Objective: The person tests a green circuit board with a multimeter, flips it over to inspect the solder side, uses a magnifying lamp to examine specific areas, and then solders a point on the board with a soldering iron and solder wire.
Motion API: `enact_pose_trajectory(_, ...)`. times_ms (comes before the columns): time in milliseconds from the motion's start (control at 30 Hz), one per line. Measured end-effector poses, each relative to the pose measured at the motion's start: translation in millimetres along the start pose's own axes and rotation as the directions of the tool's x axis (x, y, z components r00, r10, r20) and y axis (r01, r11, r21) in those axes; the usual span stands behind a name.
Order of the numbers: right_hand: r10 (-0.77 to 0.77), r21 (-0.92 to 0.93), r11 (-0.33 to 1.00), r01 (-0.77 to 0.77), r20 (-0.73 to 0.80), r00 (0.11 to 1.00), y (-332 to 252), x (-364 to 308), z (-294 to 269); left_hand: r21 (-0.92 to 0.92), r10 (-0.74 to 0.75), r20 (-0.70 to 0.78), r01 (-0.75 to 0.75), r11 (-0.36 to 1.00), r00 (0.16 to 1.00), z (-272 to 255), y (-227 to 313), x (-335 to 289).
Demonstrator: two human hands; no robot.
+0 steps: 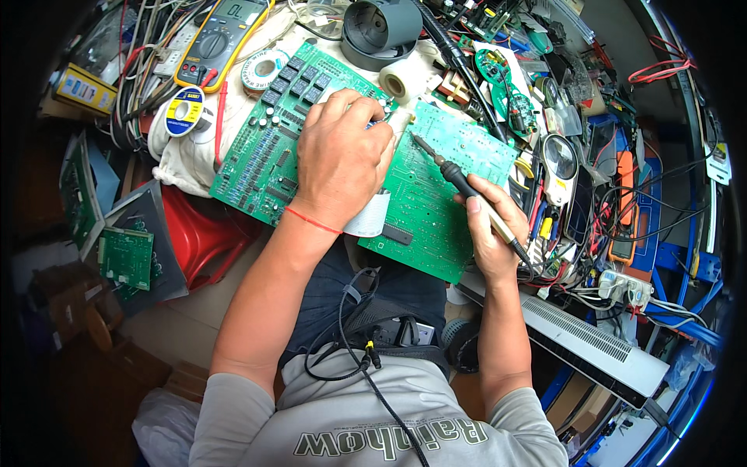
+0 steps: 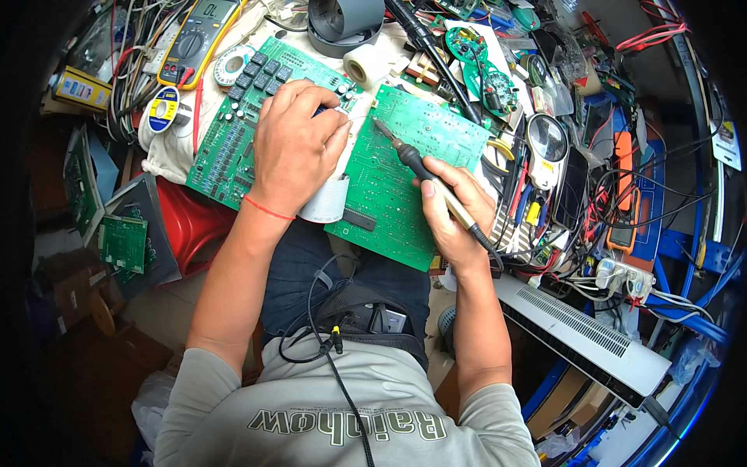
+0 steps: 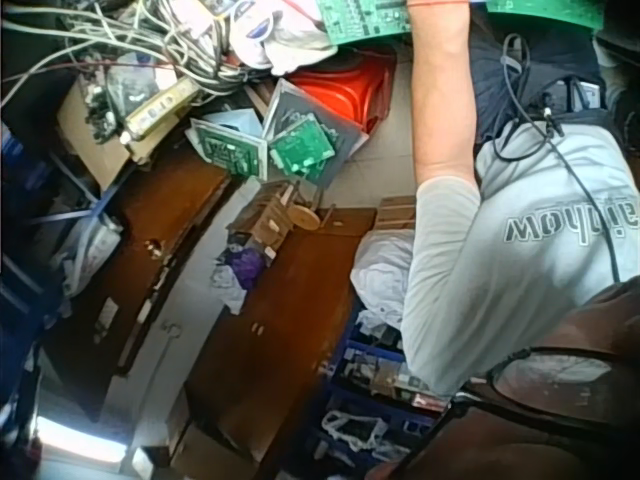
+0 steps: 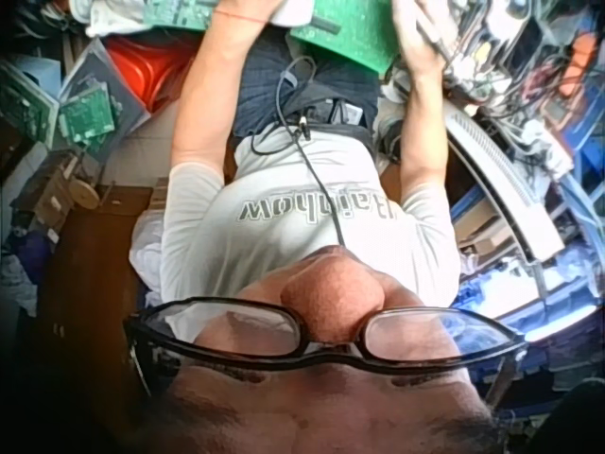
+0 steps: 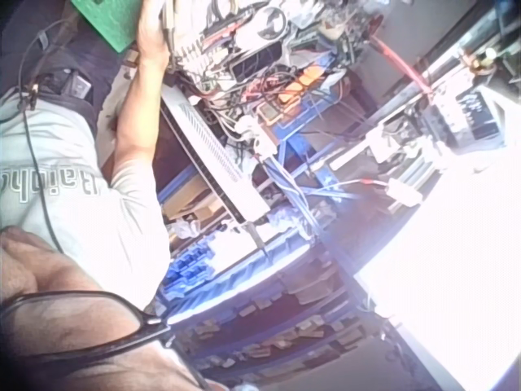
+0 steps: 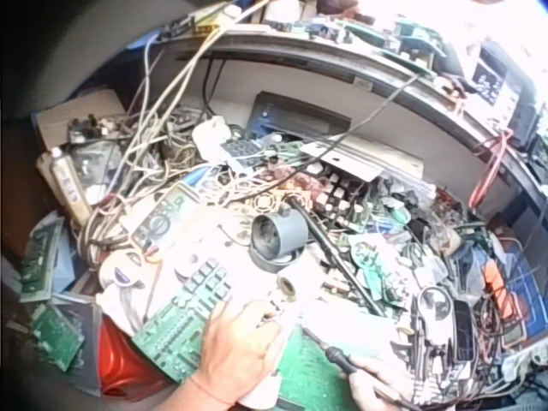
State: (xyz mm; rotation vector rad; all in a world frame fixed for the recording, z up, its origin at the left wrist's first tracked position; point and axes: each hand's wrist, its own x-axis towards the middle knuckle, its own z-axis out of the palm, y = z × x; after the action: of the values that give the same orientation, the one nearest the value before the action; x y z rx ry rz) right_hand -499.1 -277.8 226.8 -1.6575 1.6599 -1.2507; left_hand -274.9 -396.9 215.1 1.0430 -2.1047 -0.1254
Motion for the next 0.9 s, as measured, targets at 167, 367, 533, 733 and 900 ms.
enact_pose_trajectory(167, 0.013, -0.006, 1.0, -0.013, -0.001, 1.0, -0.9, -0.2, 0.5, 0.001, 0.01, 0.013, -0.01, 1.0, 1.0, 2.4, -1.1, 0.2)
enact_pose_trajectory(367, -0.004, -0.035, 0.999, 0.004, 0.015, 1.0, -1.3, 1.5, 0.1, -0.026, 0.019, -0.014, -0.02, 0.999, 1.0, 3.1, -1.5, 0.5)
enact_pose_trajectory(533, 0.008, -0.05, 0.999, -0.007, 0.027, 1.0, -3.8, 1.9, -0.8, -0.034, 0.014, -0.001, -0.014, 0.999, 1.0, 2.5, -1.7, 0.2)
enact_pose_trajectory(733, 0.012, -0.07, 0.998, -0.009, 0.047, 0.999, -6.7, 2.0, -3.1, -0.033, 0.011, 0.01, -0.011, 0.999, 1.0, 2.0, -1.9, 0.8)
enact_pose_trajectory(900, 0.005, -0.077, 0.997, -0.001, 0.057, 0.998, -7.2, 3.2, -3.7, -0.037, 0.016, 0.007, -0.016, 0.999, 1.0, 2.7, -1.1, 1.2)
